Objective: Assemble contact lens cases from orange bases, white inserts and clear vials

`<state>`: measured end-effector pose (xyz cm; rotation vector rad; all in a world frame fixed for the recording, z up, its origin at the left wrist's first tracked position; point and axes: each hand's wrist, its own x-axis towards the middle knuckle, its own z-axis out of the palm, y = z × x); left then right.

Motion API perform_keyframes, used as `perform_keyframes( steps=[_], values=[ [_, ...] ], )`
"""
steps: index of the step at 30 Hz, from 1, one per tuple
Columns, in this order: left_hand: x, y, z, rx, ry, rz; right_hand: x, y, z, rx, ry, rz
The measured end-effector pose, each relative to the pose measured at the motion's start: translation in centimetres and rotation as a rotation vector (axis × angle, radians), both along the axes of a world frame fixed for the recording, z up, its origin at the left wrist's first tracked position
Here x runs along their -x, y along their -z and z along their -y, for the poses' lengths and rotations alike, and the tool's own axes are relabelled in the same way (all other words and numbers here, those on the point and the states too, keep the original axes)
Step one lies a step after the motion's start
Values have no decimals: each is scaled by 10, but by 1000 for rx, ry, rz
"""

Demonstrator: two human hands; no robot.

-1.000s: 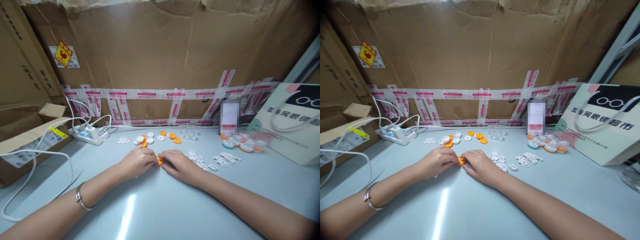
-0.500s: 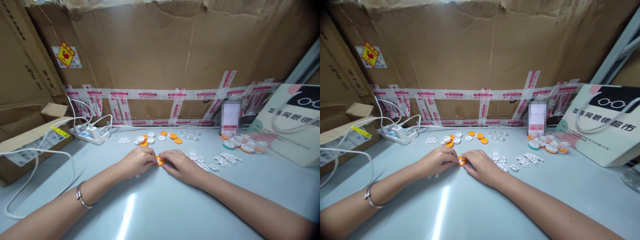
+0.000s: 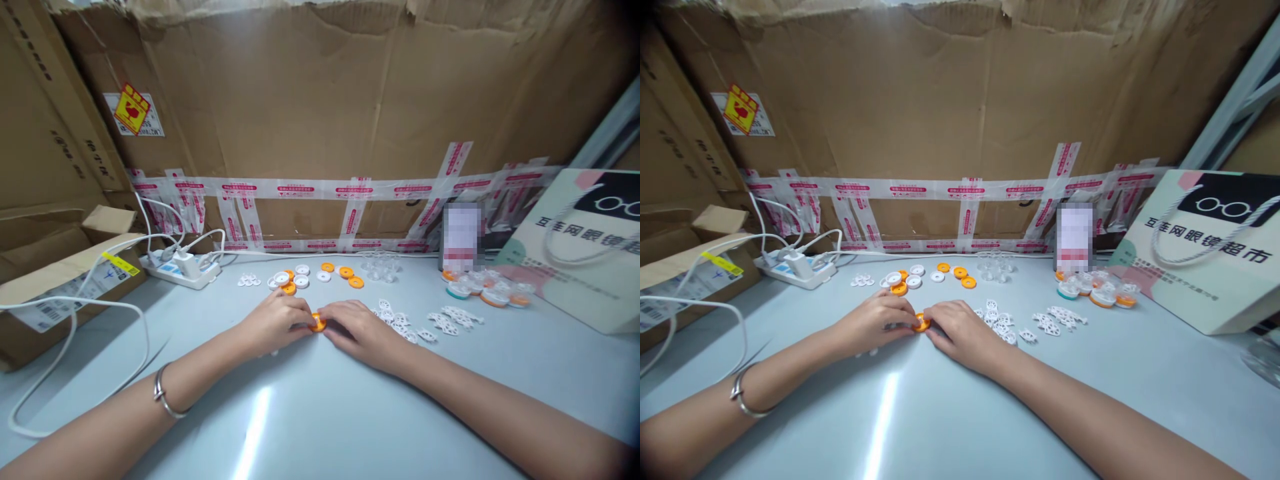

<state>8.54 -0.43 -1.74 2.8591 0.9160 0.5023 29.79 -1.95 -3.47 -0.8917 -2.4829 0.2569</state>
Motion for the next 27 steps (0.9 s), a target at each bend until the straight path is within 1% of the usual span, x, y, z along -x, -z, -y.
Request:
perform_keyframes(
  steps=[5, 9, 12, 15, 16, 17, 21, 24, 27],
  values=[
    [0, 4, -1, -3, -6, -8, 0, 1, 0, -5, -14, 12],
    [-1, 4, -1, 64, 1, 41, 0, 1, 0, -10, -20, 11],
    [1, -5, -2, 152, 34, 152, -1, 1, 1, -25, -17, 7],
    [13, -22, -5, 208, -7, 237, -1, 0, 2, -41, -11, 1],
    [20, -28, -6, 230, -47, 219, -2, 0, 2, -44, -7, 0],
    [28, -34, -7, 276, -87, 156, -2, -1, 2, -46, -4, -1],
    [63, -52, -11, 562, -259, -268, -4, -2, 2, -54, -5, -3],
    [76, -57, -12, 623, -344, -392, -5, -2, 2, -60, -16, -5],
    [73, -55, -10, 648, -356, -448, -6, -2, 2, -71, -13, -12]
  ],
)
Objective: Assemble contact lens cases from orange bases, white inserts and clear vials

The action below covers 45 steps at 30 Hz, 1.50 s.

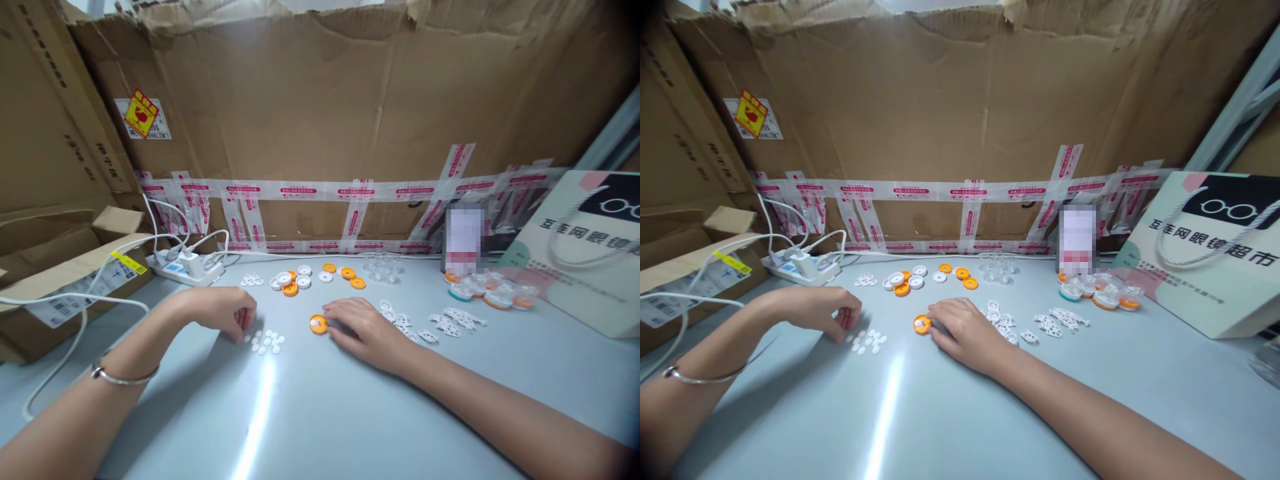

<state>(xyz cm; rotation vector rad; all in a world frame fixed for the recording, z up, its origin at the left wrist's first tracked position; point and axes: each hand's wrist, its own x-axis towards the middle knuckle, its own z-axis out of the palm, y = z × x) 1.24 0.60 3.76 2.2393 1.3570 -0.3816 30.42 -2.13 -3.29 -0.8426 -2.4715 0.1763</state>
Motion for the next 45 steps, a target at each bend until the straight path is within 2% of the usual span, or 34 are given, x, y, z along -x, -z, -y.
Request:
perform_keyframes(
  steps=[5, 9, 14, 16, 18, 20, 23, 26, 30, 32, 35, 37, 40, 45],
  values=[
    [-11, 8, 3, -5, 3, -25, -2, 0, -1, -14, 10, -10],
    [-9, 7, 5, -14, -8, -28, -3, -1, -1, -26, 21, -20],
    [-13, 3, 7, -196, 29, 27, -3, -4, 0, -97, -7, -96],
    [-24, 2, 11, -339, 30, 172, -2, -7, 1, -129, -28, -174],
    [-41, 4, 20, -496, 12, 426, 1, -9, 3, -148, -45, -271],
    [-59, 9, 31, -577, 13, 665, 6, -11, 6, -151, -52, -377],
    [-81, 19, 47, -619, 23, 864, 12, -11, 12, -119, -61, -487],
    [-91, 27, 58, -612, -24, 941, 16, -10, 18, -84, -68, -548],
    [-91, 28, 59, -604, -88, 951, 17, -9, 18, -47, -69, -596],
    [-88, 28, 54, -589, -82, 920, 15, -8, 16, 12, -18, -581],
    [-81, 33, 40, -575, -64, 773, 11, -6, 8, 100, 105, -511],
    [-77, 38, 31, -568, -40, 626, 8, -4, 4, 130, 140, -432],
    [-75, 48, 22, -507, -13, 505, 6, -1, -1, 100, 97, -305],
    [-79, 59, 20, -440, -34, 564, 8, 3, -2, 30, 50, -195]
  ],
)
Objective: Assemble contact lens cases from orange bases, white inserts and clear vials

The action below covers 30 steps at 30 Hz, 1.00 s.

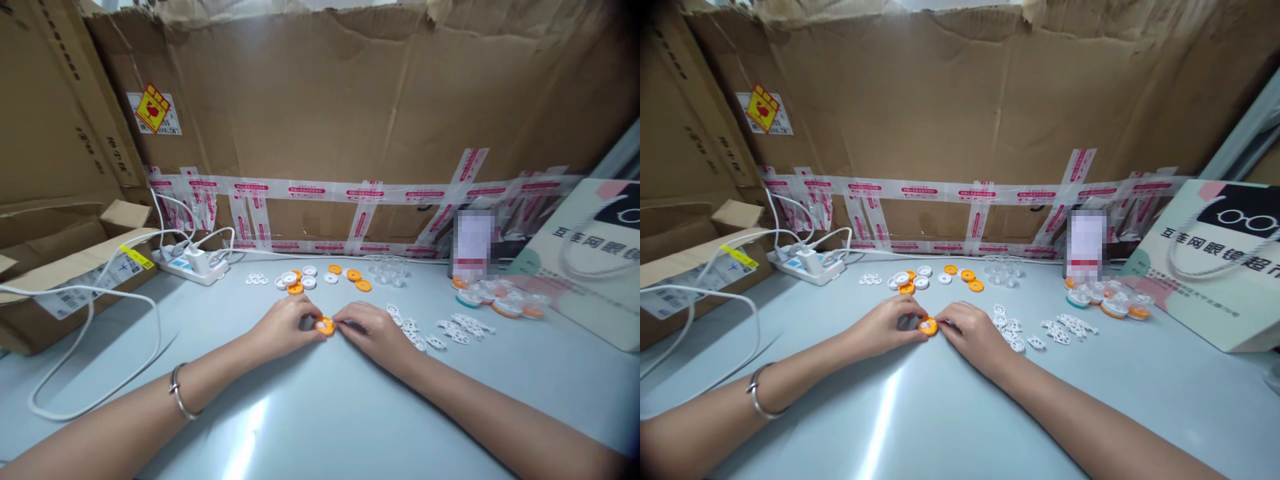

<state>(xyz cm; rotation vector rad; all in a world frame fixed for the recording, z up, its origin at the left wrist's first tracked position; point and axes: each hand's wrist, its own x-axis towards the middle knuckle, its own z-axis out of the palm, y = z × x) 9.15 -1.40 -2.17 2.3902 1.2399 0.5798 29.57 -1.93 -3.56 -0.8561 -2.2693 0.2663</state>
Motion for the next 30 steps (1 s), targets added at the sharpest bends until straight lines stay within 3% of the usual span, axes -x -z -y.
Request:
perform_keyframes(
  steps=[19, 30],
  values=[
    [-4, 5, 2, 35, -31, 58, 0, 10, -2, -146, -49, 149],
    [-4, 5, 1, 48, -46, 69, 0, 3, 0, -184, -88, 199]
  ],
)
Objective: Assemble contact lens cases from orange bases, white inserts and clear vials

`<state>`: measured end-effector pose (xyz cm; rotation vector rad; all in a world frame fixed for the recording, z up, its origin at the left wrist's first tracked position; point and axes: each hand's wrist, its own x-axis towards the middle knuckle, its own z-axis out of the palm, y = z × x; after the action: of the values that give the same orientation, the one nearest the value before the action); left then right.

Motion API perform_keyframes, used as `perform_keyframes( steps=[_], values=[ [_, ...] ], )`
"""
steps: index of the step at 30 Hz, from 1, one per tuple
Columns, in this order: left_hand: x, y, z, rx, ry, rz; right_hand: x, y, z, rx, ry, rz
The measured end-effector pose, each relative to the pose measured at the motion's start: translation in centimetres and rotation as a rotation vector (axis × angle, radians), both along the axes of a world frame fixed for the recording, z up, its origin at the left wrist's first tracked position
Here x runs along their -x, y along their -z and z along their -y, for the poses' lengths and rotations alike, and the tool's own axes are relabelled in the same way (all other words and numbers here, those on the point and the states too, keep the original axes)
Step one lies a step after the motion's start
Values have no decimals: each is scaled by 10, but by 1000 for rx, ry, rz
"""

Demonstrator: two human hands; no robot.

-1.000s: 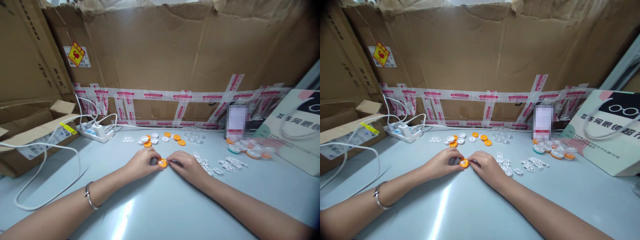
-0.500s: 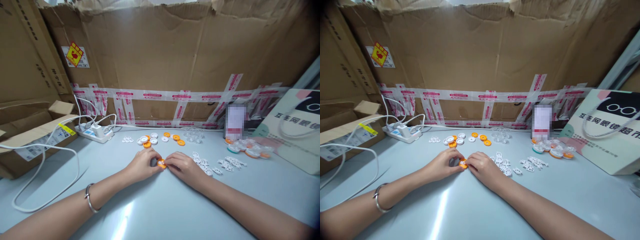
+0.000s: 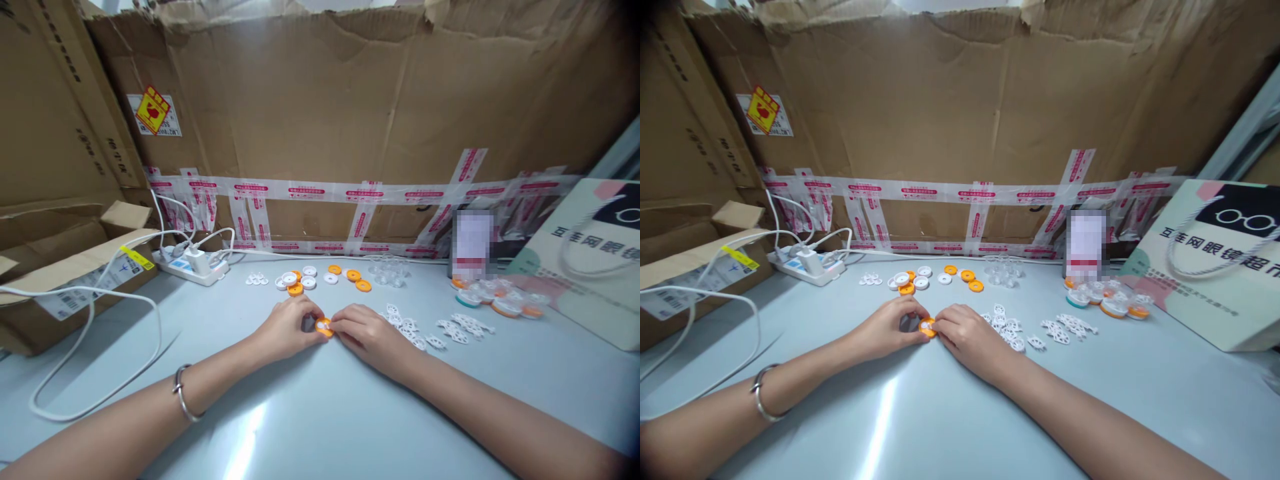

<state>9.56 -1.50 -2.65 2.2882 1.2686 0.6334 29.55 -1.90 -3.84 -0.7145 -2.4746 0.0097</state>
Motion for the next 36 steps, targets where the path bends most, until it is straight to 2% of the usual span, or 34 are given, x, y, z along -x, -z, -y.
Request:
perform_keyframes(
  steps=[16, 23, 36],
  values=[
    [-1, 0, 0, 5, -7, 18, -2, 3, -1, 73, 31, 9],
    [-1, 1, 1, 5, -14, 20, -1, -1, 0, 208, 75, -171],
    [0, 2, 0, 9, -1, 45, -4, 1, 1, 156, 82, 12]
  ],
)
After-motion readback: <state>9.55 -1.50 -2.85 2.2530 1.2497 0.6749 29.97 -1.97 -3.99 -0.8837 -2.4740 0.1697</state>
